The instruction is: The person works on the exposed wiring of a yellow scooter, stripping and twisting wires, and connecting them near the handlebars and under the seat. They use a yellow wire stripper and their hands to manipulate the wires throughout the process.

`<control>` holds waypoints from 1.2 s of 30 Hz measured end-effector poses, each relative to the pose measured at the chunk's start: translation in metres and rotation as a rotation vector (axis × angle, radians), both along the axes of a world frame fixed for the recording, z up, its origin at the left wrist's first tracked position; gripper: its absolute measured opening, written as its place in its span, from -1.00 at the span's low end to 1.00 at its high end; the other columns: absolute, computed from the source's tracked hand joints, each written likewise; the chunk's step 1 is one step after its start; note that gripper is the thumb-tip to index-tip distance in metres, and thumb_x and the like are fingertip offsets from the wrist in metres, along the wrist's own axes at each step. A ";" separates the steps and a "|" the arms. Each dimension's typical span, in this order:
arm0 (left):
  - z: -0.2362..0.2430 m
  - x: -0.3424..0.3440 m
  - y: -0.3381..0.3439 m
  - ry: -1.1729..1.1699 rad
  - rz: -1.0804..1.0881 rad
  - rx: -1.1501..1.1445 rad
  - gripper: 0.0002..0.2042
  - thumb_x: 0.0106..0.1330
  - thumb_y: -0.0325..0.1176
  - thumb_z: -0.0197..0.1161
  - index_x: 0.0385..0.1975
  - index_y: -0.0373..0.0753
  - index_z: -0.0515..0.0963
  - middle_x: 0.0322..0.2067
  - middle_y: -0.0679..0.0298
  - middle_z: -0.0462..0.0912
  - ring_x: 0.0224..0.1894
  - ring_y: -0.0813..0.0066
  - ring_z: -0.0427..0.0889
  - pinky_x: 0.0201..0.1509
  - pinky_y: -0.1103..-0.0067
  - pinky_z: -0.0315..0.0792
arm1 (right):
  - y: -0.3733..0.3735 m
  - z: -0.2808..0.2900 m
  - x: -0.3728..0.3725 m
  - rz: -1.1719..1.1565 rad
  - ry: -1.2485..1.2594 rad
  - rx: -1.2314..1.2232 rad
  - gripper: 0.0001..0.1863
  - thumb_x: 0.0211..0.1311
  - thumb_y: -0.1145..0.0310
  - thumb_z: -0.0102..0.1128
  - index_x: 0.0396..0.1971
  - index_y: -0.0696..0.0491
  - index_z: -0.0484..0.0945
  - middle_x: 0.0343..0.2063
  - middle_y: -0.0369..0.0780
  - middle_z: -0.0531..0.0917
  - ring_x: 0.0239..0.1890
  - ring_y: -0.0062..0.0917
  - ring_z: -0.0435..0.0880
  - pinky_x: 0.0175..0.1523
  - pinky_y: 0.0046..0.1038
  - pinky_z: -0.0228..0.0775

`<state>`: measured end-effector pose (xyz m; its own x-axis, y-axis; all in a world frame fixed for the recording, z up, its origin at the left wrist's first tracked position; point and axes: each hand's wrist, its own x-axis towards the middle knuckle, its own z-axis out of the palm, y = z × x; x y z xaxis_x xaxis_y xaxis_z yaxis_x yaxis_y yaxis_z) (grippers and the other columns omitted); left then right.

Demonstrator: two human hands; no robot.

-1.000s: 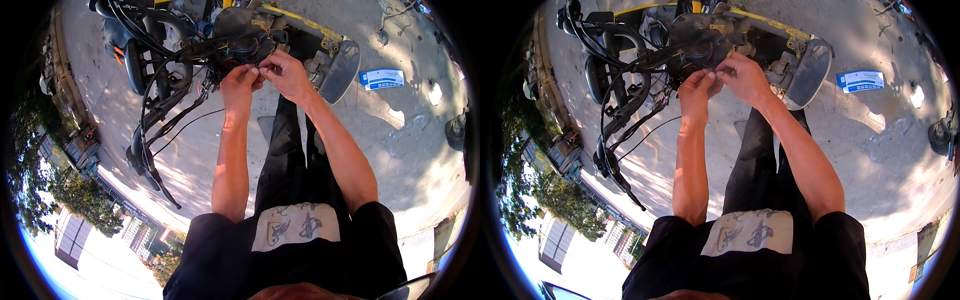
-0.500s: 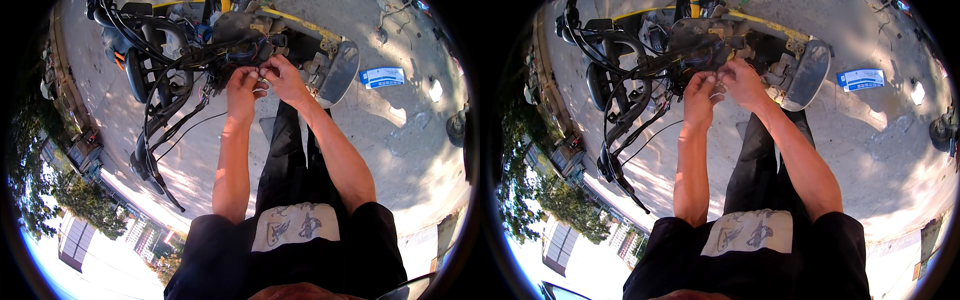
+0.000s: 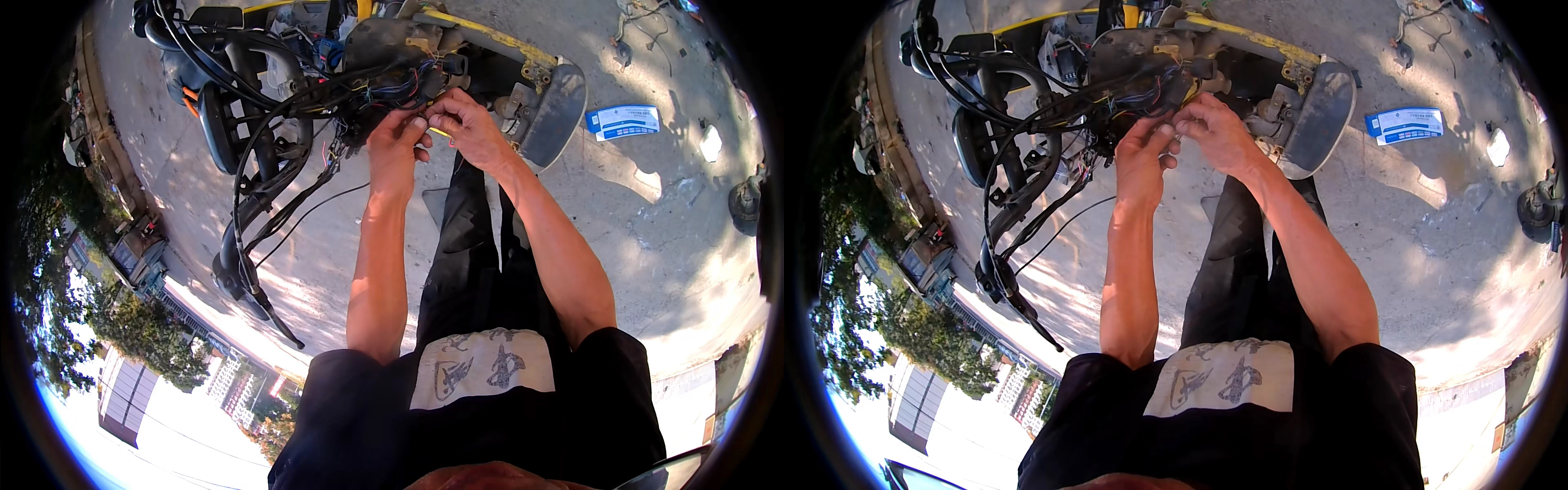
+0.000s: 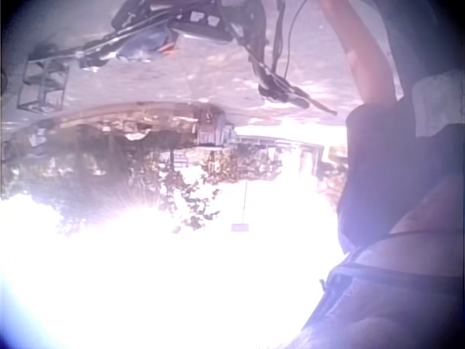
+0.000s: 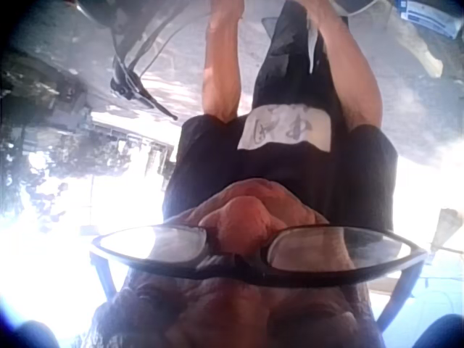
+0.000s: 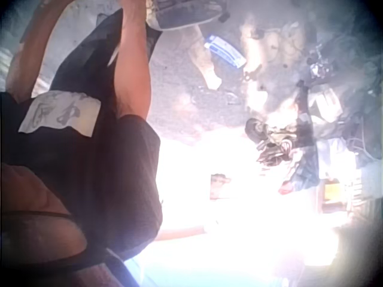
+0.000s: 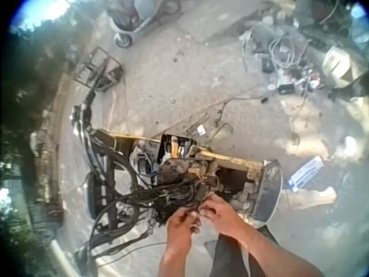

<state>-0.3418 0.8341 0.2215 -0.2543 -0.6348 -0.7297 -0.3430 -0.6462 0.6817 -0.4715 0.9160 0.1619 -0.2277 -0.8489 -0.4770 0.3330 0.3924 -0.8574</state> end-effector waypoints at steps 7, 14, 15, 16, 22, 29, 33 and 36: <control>0.003 -0.005 0.002 -0.187 0.011 -0.152 -0.73 0.36 -0.30 0.46 -0.14 -0.38 0.66 -0.44 0.33 0.68 -0.53 0.64 0.56 -0.54 0.66 0.36 | 0.001 -0.004 0.003 -0.076 0.006 -0.014 -0.88 0.31 0.49 0.36 -0.20 0.18 0.72 -0.17 -0.24 0.53 -0.10 -0.47 0.64 0.05 -0.43 0.52; 0.009 -0.016 0.003 -0.314 -0.078 -0.229 -0.76 0.36 -0.30 0.43 -0.29 -0.41 0.68 -0.49 0.30 0.69 -0.57 0.64 0.58 -0.53 0.67 0.38 | 0.001 -0.001 0.008 -0.075 0.205 -0.031 -0.86 0.26 0.45 0.41 -0.21 0.15 0.74 -0.21 -0.25 0.55 -0.17 -0.48 0.66 -0.06 -0.42 0.54; 0.009 -0.016 0.003 -0.303 -0.081 -0.232 -0.77 0.37 -0.31 0.42 -0.31 -0.41 0.68 -0.50 0.30 0.69 -0.57 0.64 0.59 -0.53 0.67 0.38 | 0.001 -0.001 0.008 -0.084 0.236 -0.050 -0.85 0.25 0.45 0.41 -0.21 0.14 0.74 -0.21 -0.25 0.55 -0.18 -0.47 0.66 -0.07 -0.42 0.54; 0.007 -0.015 0.004 -0.299 -0.088 -0.236 -0.77 0.38 -0.32 0.41 -0.30 -0.42 0.68 -0.50 0.30 0.69 -0.57 0.63 0.59 -0.53 0.67 0.38 | 0.002 -0.002 0.009 -0.092 0.242 -0.066 -0.85 0.24 0.46 0.42 -0.21 0.14 0.74 -0.21 -0.24 0.55 -0.18 -0.45 0.66 -0.07 -0.42 0.54; 0.006 -0.014 0.008 -0.303 -0.107 -0.249 -0.79 0.44 -0.35 0.32 -0.27 -0.43 0.67 -0.51 0.29 0.69 -0.57 0.62 0.60 -0.53 0.65 0.41 | 0.004 -0.010 0.014 -0.124 0.221 -0.102 -0.84 0.21 0.49 0.41 -0.21 0.15 0.73 -0.20 -0.23 0.55 -0.18 -0.44 0.67 -0.06 -0.42 0.56; 0.000 -0.009 0.011 -0.236 -0.055 -0.263 -0.79 0.45 -0.35 0.30 -0.23 -0.43 0.66 -0.54 0.28 0.67 -0.57 0.62 0.59 -0.53 0.64 0.44 | 0.004 -0.008 0.013 -0.146 0.097 -0.062 -0.88 0.24 0.58 0.36 -0.22 0.23 0.71 -0.18 -0.25 0.53 -0.13 -0.54 0.67 -0.02 -0.46 0.59; 0.007 -0.011 0.011 -0.239 -0.018 -0.247 -0.81 0.43 -0.38 0.31 -0.23 -0.42 0.67 -0.52 0.28 0.67 -0.56 0.62 0.59 -0.54 0.65 0.43 | 0.003 -0.010 0.014 -0.186 0.089 -0.092 -0.88 0.24 0.59 0.36 -0.23 0.24 0.71 -0.18 -0.26 0.53 -0.12 -0.55 0.67 0.03 -0.47 0.61; 0.006 -0.008 0.012 -0.227 0.011 -0.222 -0.83 0.40 -0.41 0.32 -0.23 -0.43 0.68 -0.49 0.28 0.68 -0.56 0.62 0.59 -0.54 0.65 0.41 | 0.003 -0.007 0.013 -0.174 0.121 -0.067 -0.88 0.24 0.59 0.37 -0.23 0.22 0.71 -0.18 -0.25 0.53 -0.12 -0.52 0.68 0.04 -0.46 0.62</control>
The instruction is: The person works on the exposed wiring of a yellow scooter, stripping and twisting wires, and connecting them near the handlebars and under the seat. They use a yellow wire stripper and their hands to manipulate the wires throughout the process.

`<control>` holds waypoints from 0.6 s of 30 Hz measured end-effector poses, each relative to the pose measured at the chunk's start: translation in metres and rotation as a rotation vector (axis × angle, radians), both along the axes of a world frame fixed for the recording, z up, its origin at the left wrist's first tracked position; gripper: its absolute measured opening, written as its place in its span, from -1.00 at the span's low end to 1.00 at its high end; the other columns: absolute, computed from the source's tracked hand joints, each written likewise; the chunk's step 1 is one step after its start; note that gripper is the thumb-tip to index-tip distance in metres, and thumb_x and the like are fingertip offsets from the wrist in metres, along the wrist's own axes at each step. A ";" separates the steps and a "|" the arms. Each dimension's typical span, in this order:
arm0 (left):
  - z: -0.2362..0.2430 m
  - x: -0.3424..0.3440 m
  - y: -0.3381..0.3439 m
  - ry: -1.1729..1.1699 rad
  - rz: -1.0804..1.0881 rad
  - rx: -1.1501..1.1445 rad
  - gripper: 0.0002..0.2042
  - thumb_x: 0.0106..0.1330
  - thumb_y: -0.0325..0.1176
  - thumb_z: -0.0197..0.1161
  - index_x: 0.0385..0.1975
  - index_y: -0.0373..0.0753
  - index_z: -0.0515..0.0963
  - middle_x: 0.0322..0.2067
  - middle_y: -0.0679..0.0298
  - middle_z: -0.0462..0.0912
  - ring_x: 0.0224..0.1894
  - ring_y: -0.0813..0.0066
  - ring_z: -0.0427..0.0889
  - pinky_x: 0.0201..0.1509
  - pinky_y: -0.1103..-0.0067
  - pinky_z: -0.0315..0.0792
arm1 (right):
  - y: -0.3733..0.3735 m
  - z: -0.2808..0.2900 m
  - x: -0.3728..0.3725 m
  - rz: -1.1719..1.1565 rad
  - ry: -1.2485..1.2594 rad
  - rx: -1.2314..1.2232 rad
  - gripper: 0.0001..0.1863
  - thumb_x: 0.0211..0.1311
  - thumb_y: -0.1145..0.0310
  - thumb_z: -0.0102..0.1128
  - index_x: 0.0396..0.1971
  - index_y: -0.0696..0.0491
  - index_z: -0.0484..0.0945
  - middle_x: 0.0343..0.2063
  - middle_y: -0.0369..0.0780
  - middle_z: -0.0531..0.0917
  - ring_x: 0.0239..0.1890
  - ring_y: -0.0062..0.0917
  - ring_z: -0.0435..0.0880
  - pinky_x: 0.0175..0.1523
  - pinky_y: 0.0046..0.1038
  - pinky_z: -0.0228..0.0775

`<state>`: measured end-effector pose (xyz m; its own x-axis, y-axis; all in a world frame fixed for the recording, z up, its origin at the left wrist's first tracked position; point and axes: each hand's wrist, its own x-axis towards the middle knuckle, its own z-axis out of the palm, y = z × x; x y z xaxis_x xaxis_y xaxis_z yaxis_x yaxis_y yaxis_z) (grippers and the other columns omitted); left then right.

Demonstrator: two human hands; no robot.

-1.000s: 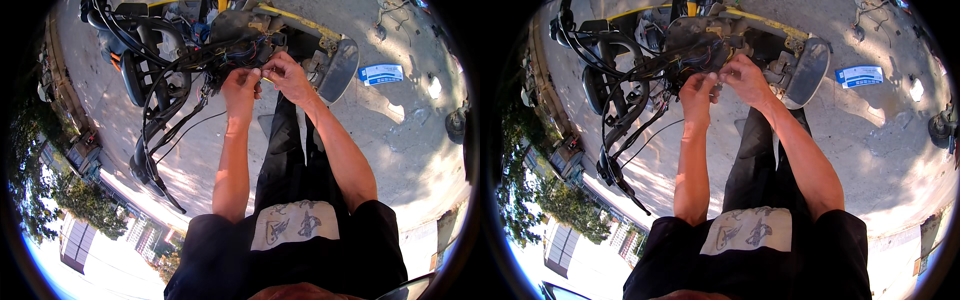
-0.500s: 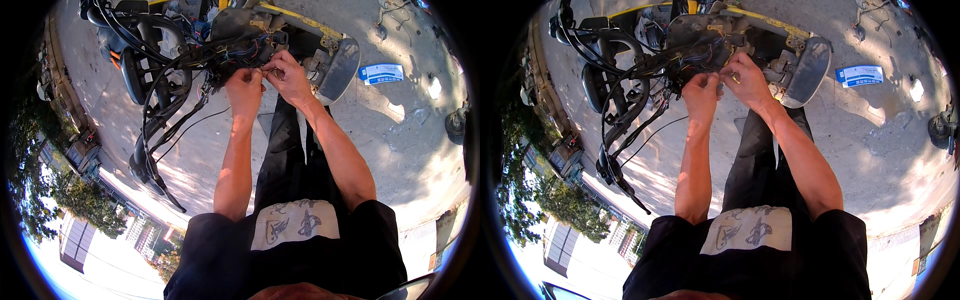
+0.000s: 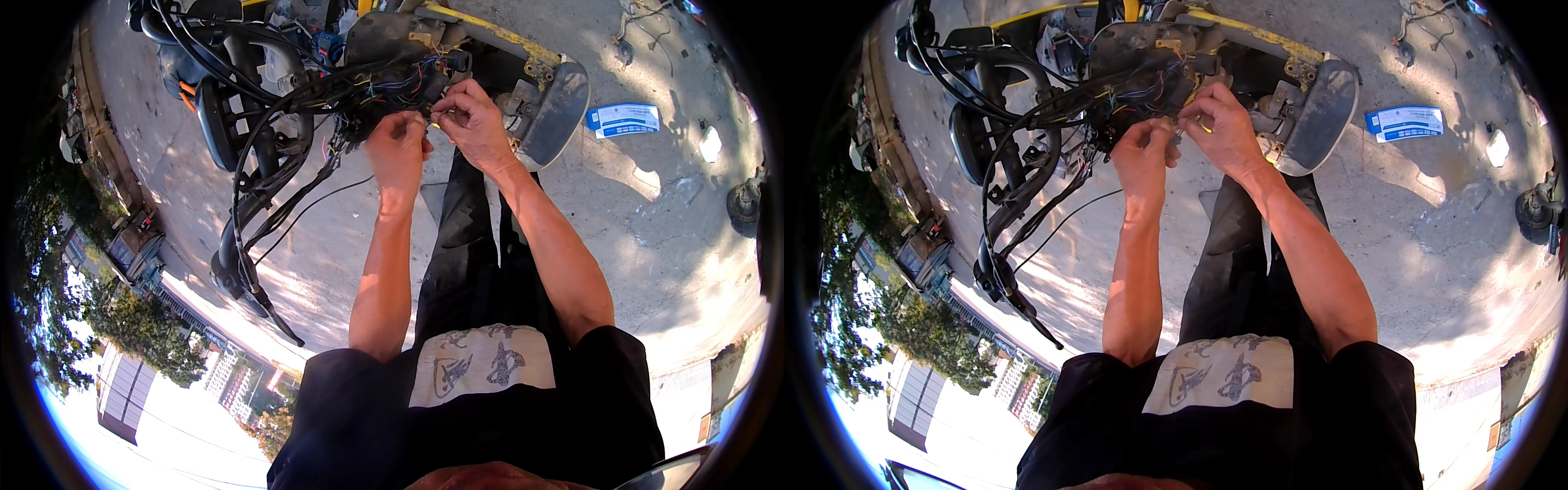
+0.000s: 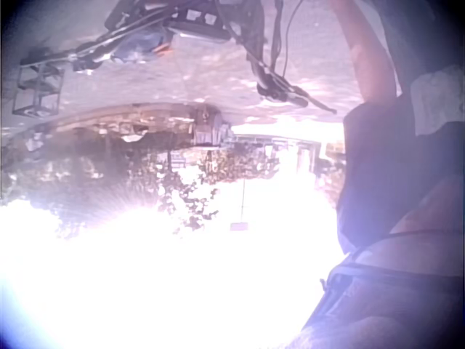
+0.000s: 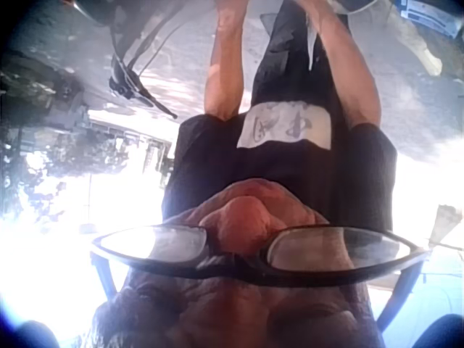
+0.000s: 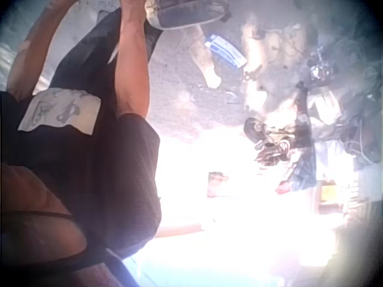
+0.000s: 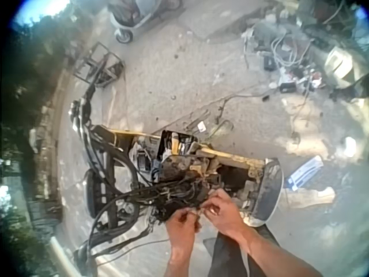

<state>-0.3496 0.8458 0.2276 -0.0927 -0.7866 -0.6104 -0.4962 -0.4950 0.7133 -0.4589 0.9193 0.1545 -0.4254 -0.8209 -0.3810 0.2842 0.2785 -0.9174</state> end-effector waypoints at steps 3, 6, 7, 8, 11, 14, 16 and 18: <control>0.000 0.000 0.000 0.032 -0.002 0.013 -0.84 0.38 -0.44 0.33 -0.23 -0.43 0.69 -0.46 0.27 0.70 -0.56 0.61 0.59 -0.54 0.65 0.41 | 0.000 -0.003 0.002 -0.018 0.082 -0.092 -0.90 0.25 0.65 0.40 -0.26 0.22 0.68 -0.18 -0.34 0.44 -0.36 -0.76 0.48 -0.33 -0.61 0.38; -0.002 -0.002 -0.001 0.022 0.003 0.021 -0.84 0.38 -0.43 0.33 -0.23 -0.44 0.70 -0.46 0.26 0.70 -0.56 0.60 0.59 -0.53 0.64 0.41 | 0.000 -0.003 0.002 0.002 0.160 -0.086 -0.87 0.21 0.65 0.40 -0.25 0.19 0.69 -0.18 -0.31 0.46 -0.25 -0.68 0.56 -0.22 -0.58 0.48; -0.001 -0.003 -0.001 0.019 0.003 0.028 -0.83 0.37 -0.43 0.34 -0.23 -0.44 0.70 -0.46 0.26 0.70 -0.56 0.60 0.59 -0.53 0.64 0.41 | 0.001 -0.003 0.001 0.013 0.200 -0.086 -0.85 0.20 0.65 0.41 -0.24 0.18 0.69 -0.17 -0.29 0.47 -0.23 -0.63 0.58 -0.20 -0.56 0.51; 0.000 -0.004 -0.002 0.015 0.002 0.035 -0.83 0.37 -0.42 0.34 -0.24 -0.44 0.70 -0.46 0.26 0.70 -0.56 0.60 0.59 -0.52 0.64 0.41 | 0.001 -0.002 0.001 0.023 0.239 -0.085 -0.84 0.19 0.65 0.41 -0.23 0.18 0.69 -0.17 -0.27 0.48 -0.21 -0.59 0.61 -0.17 -0.55 0.53; 0.000 -0.005 -0.005 0.003 -0.021 0.052 -0.82 0.37 -0.40 0.37 -0.26 -0.44 0.71 -0.47 0.27 0.70 -0.56 0.59 0.59 -0.52 0.63 0.41 | 0.003 0.002 0.000 0.044 0.296 -0.088 -0.80 0.17 0.65 0.41 -0.21 0.17 0.67 -0.16 -0.24 0.50 -0.16 -0.48 0.66 -0.11 -0.49 0.59; -0.003 -0.004 -0.008 0.008 -0.038 0.053 -0.80 0.36 -0.38 0.39 -0.29 -0.44 0.71 -0.48 0.27 0.70 -0.56 0.58 0.59 -0.51 0.63 0.41 | 0.003 0.006 0.000 0.039 0.363 -0.088 -0.82 0.17 0.57 0.41 -0.22 0.13 0.67 -0.17 -0.25 0.55 -0.17 -0.38 0.73 -0.10 -0.38 0.62; -0.003 -0.005 -0.010 0.001 -0.043 0.069 -0.79 0.36 -0.36 0.41 -0.31 -0.44 0.71 -0.49 0.27 0.70 -0.56 0.58 0.59 -0.50 0.63 0.41 | 0.003 0.006 0.000 0.022 0.386 -0.097 -0.84 0.18 0.53 0.41 -0.24 0.11 0.68 -0.18 -0.26 0.57 -0.19 -0.35 0.75 -0.10 -0.34 0.63; 0.001 -0.008 -0.013 -0.022 -0.048 0.103 -0.77 0.35 -0.34 0.42 -0.33 -0.44 0.70 -0.49 0.26 0.69 -0.56 0.58 0.59 -0.50 0.63 0.41 | 0.003 0.006 0.000 -0.002 0.371 -0.116 -0.85 0.17 0.53 0.41 -0.24 0.10 0.68 -0.18 -0.26 0.57 -0.18 -0.34 0.75 -0.10 -0.34 0.63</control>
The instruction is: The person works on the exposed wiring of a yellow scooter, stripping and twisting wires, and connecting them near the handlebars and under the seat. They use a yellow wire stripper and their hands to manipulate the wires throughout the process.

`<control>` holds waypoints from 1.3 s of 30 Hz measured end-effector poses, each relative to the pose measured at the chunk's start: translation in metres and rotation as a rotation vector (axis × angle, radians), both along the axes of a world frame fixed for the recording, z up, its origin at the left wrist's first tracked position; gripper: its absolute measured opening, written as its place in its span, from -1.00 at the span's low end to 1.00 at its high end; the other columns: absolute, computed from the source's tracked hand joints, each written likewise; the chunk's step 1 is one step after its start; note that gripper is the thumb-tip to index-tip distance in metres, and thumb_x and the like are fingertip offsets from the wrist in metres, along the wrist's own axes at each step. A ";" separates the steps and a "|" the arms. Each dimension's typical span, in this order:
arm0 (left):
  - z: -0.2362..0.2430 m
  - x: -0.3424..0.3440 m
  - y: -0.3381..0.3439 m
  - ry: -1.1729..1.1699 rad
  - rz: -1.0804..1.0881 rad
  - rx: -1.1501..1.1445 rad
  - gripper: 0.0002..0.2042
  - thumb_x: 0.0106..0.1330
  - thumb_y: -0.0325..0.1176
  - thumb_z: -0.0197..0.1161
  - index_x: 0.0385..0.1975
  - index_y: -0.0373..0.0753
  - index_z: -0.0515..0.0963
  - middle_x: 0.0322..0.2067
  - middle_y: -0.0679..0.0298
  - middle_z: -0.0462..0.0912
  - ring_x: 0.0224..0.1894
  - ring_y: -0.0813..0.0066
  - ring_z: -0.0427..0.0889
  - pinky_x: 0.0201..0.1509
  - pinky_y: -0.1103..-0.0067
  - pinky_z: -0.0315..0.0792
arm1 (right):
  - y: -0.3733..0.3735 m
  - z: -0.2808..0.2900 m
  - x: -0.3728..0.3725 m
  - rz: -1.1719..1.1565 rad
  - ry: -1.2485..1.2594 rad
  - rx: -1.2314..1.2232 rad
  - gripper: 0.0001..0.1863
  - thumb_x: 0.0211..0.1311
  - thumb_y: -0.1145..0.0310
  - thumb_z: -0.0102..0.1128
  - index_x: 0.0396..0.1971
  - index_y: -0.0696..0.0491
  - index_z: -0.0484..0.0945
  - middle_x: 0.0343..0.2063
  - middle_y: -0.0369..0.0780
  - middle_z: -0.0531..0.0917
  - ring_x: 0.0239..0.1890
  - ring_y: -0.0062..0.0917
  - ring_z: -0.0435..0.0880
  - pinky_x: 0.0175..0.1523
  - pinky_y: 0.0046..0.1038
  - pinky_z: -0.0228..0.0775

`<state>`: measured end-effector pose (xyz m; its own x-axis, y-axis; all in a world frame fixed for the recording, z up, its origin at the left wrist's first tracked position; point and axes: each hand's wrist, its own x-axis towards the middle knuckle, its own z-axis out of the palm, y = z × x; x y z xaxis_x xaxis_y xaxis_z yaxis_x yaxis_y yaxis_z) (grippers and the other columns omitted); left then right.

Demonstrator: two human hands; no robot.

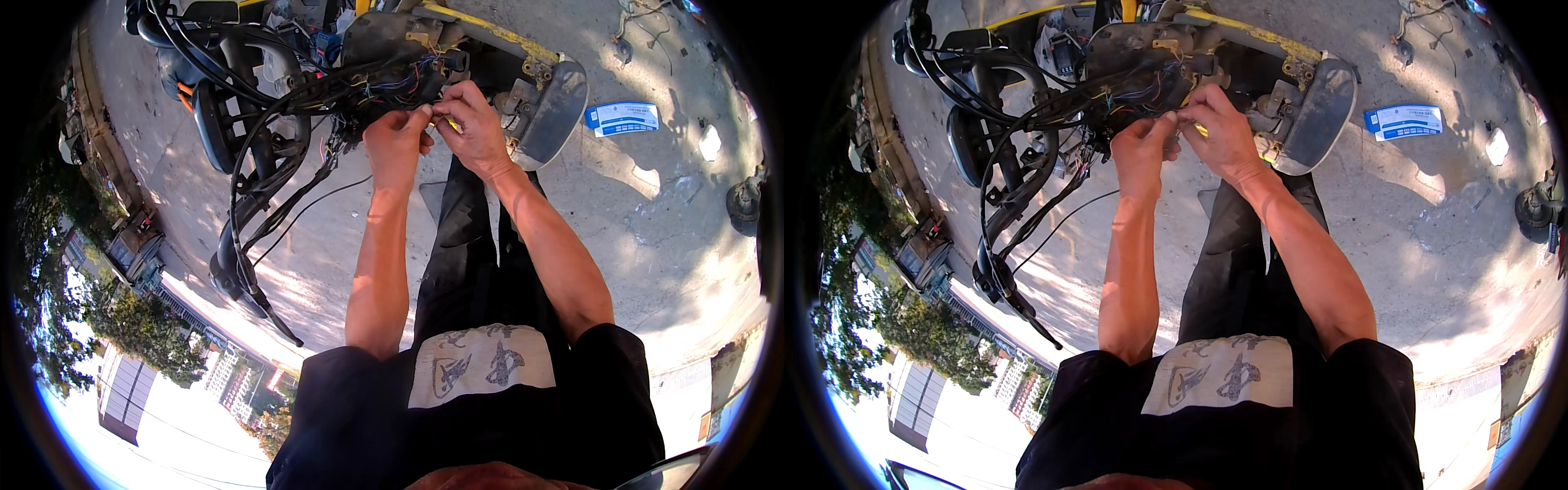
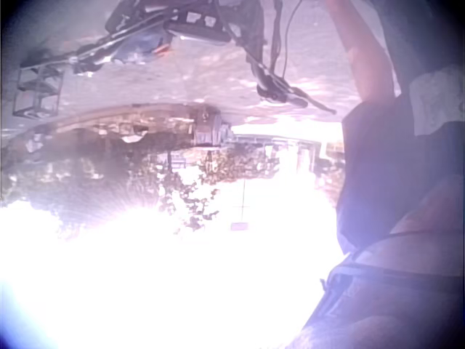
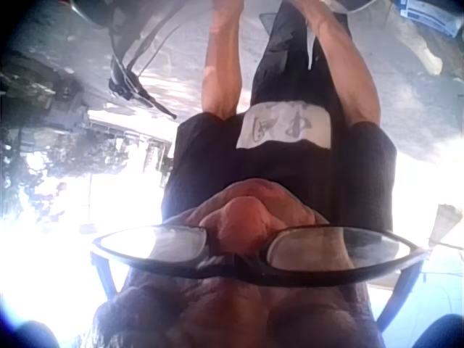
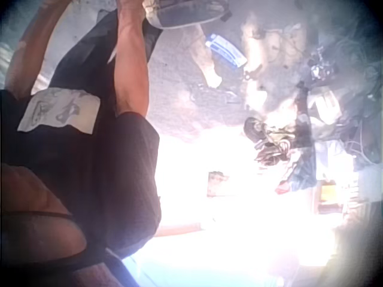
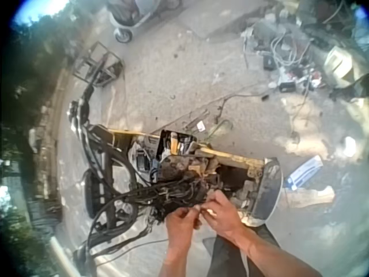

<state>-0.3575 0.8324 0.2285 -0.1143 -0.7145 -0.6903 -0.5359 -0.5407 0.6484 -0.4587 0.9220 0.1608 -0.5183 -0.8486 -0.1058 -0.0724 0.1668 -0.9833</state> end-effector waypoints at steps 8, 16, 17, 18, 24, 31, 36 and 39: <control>-0.003 0.000 -0.005 0.058 0.052 0.047 -0.75 0.37 -0.31 0.40 -0.41 -0.40 0.68 -0.56 0.31 0.61 -0.60 0.60 0.52 -0.53 0.62 0.33 | -0.001 -0.006 0.004 -0.005 -0.073 0.018 -0.87 0.21 0.50 0.40 -0.25 0.10 0.70 -0.16 -0.27 0.58 -0.16 -0.34 0.73 -0.09 -0.32 0.60; -0.007 0.000 -0.006 -0.007 -0.036 -0.010 -0.74 0.43 -0.28 0.34 -0.42 -0.37 0.66 -0.58 0.33 0.59 -0.62 0.63 0.49 -0.57 0.61 0.25 | 0.002 -0.015 0.011 -0.015 -0.205 0.059 -0.90 0.26 0.48 0.37 -0.24 0.11 0.71 -0.13 -0.28 0.56 -0.15 -0.38 0.70 -0.08 -0.35 0.58; -0.008 0.002 -0.004 0.018 -0.025 -0.012 -0.73 0.44 -0.28 0.34 -0.42 -0.37 0.66 -0.58 0.33 0.59 -0.62 0.63 0.49 -0.58 0.61 0.25 | 0.003 -0.014 0.009 -0.008 -0.205 0.075 -0.90 0.26 0.48 0.37 -0.24 0.11 0.71 -0.13 -0.27 0.55 -0.15 -0.37 0.70 -0.07 -0.35 0.58; -0.008 0.004 -0.003 0.043 -0.014 -0.015 -0.73 0.46 -0.27 0.33 -0.41 -0.37 0.66 -0.58 0.33 0.59 -0.62 0.63 0.49 -0.58 0.61 0.24 | 0.003 -0.012 0.007 -0.001 -0.205 0.092 -0.90 0.26 0.47 0.37 -0.24 0.11 0.71 -0.13 -0.27 0.54 -0.15 -0.36 0.70 -0.07 -0.35 0.58; -0.009 0.002 0.001 0.068 0.091 -0.003 -0.75 0.46 -0.30 0.32 -0.39 -0.38 0.66 -0.54 0.32 0.62 -0.63 0.65 0.48 -0.60 0.64 0.23 | 0.001 0.000 0.003 0.012 -0.172 0.137 -0.88 0.26 0.46 0.37 -0.23 0.14 0.69 -0.13 -0.24 0.53 -0.12 -0.32 0.71 -0.04 -0.33 0.60; 0.004 -0.006 -0.008 -0.038 -0.075 0.017 -0.72 0.32 -0.25 0.45 -0.48 -0.37 0.67 -0.58 0.31 0.62 -0.63 0.64 0.51 -0.58 0.64 0.25 | 0.002 -0.007 0.006 -0.003 -0.209 0.105 -0.88 0.25 0.49 0.37 -0.23 0.14 0.68 -0.13 -0.24 0.54 -0.12 -0.32 0.71 -0.04 -0.33 0.60; 0.002 -0.009 -0.015 -0.156 -0.132 0.012 -0.68 0.25 -0.20 0.49 -0.55 -0.37 0.68 -0.63 0.29 0.62 -0.63 0.62 0.50 -0.56 0.60 0.27 | 0.003 -0.004 0.006 0.009 -0.175 0.135 -0.88 0.24 0.49 0.38 -0.24 0.14 0.70 -0.16 -0.24 0.55 -0.13 -0.33 0.70 -0.04 -0.35 0.59; 0.001 -0.008 -0.017 -0.180 -0.154 0.010 -0.69 0.24 -0.23 0.46 -0.54 -0.40 0.68 -0.62 0.28 0.63 -0.63 0.60 0.51 -0.55 0.60 0.28 | 0.003 -0.006 0.007 0.004 -0.159 0.127 -0.88 0.23 0.49 0.39 -0.24 0.13 0.71 -0.17 -0.24 0.56 -0.15 -0.35 0.69 -0.06 -0.36 0.57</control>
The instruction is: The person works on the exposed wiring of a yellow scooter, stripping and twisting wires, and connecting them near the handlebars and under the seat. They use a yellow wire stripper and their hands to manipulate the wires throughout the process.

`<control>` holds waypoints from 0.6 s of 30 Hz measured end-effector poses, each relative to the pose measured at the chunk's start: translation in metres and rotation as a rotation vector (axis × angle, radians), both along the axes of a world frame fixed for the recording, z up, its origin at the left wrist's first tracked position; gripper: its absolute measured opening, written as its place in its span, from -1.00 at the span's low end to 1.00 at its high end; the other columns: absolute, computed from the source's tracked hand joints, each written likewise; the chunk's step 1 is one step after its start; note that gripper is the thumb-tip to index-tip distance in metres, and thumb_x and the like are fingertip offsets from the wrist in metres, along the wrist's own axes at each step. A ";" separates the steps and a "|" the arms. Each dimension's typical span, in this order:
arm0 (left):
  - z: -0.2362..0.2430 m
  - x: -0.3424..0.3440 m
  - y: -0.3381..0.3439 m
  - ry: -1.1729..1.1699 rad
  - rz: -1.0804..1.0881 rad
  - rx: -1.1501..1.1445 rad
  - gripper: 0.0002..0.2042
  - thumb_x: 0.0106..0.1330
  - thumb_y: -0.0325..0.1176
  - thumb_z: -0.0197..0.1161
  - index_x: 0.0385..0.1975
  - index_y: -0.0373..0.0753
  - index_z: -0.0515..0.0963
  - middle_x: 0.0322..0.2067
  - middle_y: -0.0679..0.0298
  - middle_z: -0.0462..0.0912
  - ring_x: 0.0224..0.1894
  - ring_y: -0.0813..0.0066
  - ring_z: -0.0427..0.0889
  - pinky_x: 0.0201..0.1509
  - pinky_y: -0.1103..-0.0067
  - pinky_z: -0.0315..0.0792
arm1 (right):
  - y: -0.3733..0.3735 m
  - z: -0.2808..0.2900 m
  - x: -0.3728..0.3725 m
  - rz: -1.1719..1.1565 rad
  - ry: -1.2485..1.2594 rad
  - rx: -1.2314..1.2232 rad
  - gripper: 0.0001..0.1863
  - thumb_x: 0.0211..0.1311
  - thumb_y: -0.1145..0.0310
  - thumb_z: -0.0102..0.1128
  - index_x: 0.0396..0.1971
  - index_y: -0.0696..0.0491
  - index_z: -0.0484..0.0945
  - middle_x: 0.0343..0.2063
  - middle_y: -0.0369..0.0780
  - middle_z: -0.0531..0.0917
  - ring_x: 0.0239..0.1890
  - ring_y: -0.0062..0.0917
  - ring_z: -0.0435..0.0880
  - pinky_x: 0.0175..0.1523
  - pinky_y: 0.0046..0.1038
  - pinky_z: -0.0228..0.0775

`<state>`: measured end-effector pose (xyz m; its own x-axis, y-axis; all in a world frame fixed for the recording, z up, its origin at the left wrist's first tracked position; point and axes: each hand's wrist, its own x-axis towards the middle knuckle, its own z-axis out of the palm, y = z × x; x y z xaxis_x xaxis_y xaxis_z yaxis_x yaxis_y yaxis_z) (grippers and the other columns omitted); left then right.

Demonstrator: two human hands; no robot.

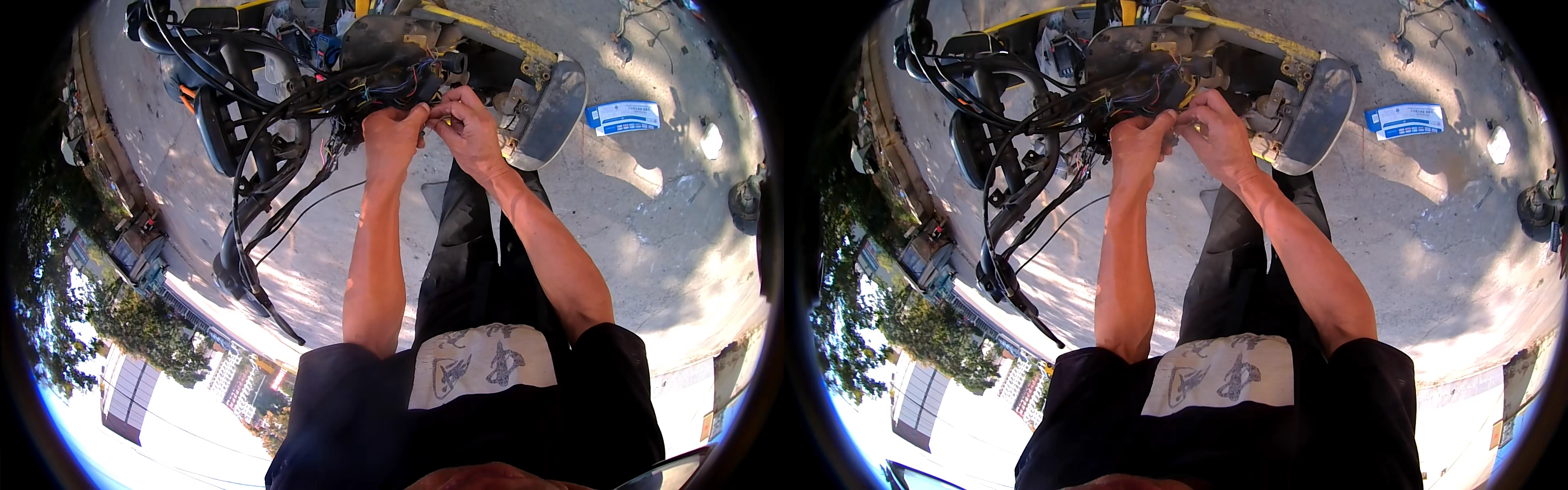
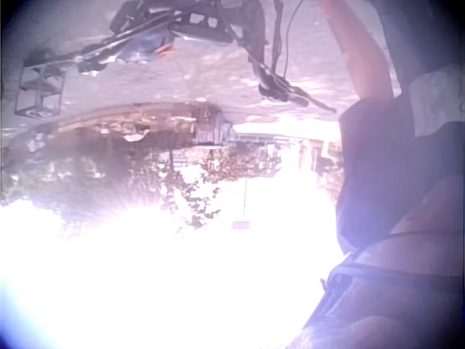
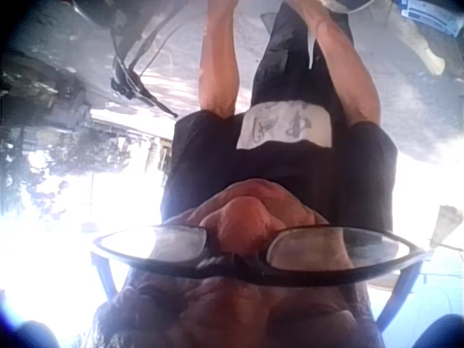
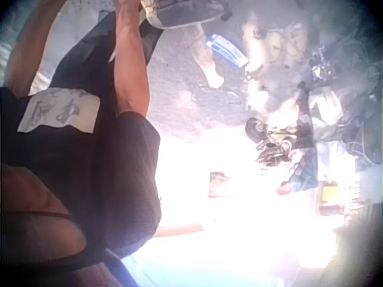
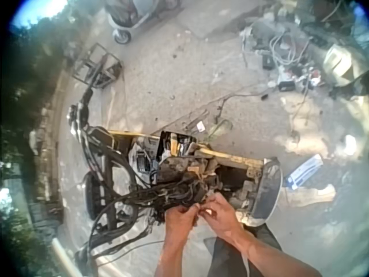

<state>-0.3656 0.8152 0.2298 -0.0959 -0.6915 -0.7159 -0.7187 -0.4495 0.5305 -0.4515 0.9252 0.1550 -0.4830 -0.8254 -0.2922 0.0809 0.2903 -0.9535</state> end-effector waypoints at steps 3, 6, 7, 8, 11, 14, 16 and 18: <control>-0.003 0.003 0.002 0.003 -0.042 -0.053 -0.70 0.25 -0.25 0.42 -0.53 -0.42 0.68 -0.64 0.27 0.63 -0.63 0.60 0.51 -0.55 0.59 0.29 | 0.001 -0.005 0.004 -0.012 -0.044 -0.021 -0.88 0.22 0.48 0.39 -0.24 0.11 0.71 -0.17 -0.25 0.56 -0.17 -0.36 0.68 -0.09 -0.38 0.55; -0.001 0.001 0.005 -0.010 -0.089 -0.104 -0.71 0.29 -0.27 0.35 -0.51 -0.43 0.68 -0.65 0.25 0.62 -0.61 0.59 0.51 -0.51 0.58 0.31 | 0.001 -0.008 0.005 -0.027 -0.041 -0.035 -0.88 0.22 0.48 0.39 -0.24 0.10 0.72 -0.18 -0.25 0.55 -0.17 -0.37 0.67 -0.09 -0.38 0.54; -0.001 0.003 0.006 -0.016 -0.110 -0.110 -0.70 0.32 -0.27 0.33 -0.51 -0.43 0.67 -0.64 0.25 0.62 -0.60 0.60 0.51 -0.50 0.58 0.32 | 0.002 -0.008 0.006 -0.029 -0.055 -0.032 -0.88 0.22 0.47 0.40 -0.24 0.10 0.72 -0.17 -0.25 0.55 -0.17 -0.36 0.67 -0.09 -0.37 0.54; -0.001 0.004 0.007 -0.020 -0.129 -0.117 -0.69 0.35 -0.28 0.30 -0.50 -0.44 0.66 -0.63 0.24 0.62 -0.59 0.60 0.52 -0.48 0.58 0.33 | 0.002 -0.007 0.006 -0.031 -0.067 -0.031 -0.88 0.22 0.47 0.40 -0.24 0.10 0.72 -0.17 -0.25 0.55 -0.17 -0.36 0.67 -0.08 -0.37 0.54; -0.008 0.010 0.014 0.055 -0.117 -0.135 -0.72 0.44 -0.31 0.23 -0.43 -0.43 0.61 -0.65 0.27 0.59 -0.61 0.57 0.51 -0.49 0.50 0.34 | 0.000 -0.007 0.007 -0.051 -0.065 -0.035 -0.88 0.22 0.46 0.40 -0.25 0.10 0.72 -0.17 -0.25 0.55 -0.16 -0.35 0.66 -0.07 -0.35 0.54; -0.009 0.016 0.019 0.101 -0.106 -0.125 -0.74 0.52 -0.31 0.18 -0.34 -0.42 0.55 -0.63 0.29 0.55 -0.60 0.55 0.47 -0.48 0.44 0.35 | -0.001 0.000 0.005 -0.048 -0.060 -0.002 -0.89 0.24 0.48 0.39 -0.25 0.11 0.72 -0.17 -0.24 0.55 -0.15 -0.34 0.66 -0.03 -0.35 0.54; -0.013 0.019 0.022 0.123 -0.106 -0.142 -0.74 0.55 -0.31 0.15 -0.30 -0.42 0.52 -0.60 0.28 0.54 -0.57 0.53 0.47 -0.45 0.43 0.35 | -0.002 0.001 0.005 -0.046 -0.078 0.013 -0.91 0.29 0.53 0.35 -0.24 0.17 0.68 -0.15 -0.24 0.53 -0.15 -0.41 0.65 -0.03 -0.40 0.54; -0.020 0.022 0.027 0.156 -0.100 -0.197 -0.75 0.57 -0.31 0.13 -0.27 -0.42 0.50 -0.55 0.24 0.55 -0.51 0.50 0.49 -0.40 0.44 0.37 | -0.003 -0.003 0.008 -0.054 -0.116 0.002 -0.94 0.37 0.62 0.29 -0.21 0.25 0.63 -0.11 -0.26 0.49 -0.17 -0.56 0.64 -0.05 -0.51 0.53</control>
<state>-0.3435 0.8420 0.2094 -0.2695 -0.7976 -0.5396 -0.6567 -0.2576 0.7088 -0.4437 0.9227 0.1524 -0.4893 -0.7985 -0.3506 0.2059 0.2848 -0.9362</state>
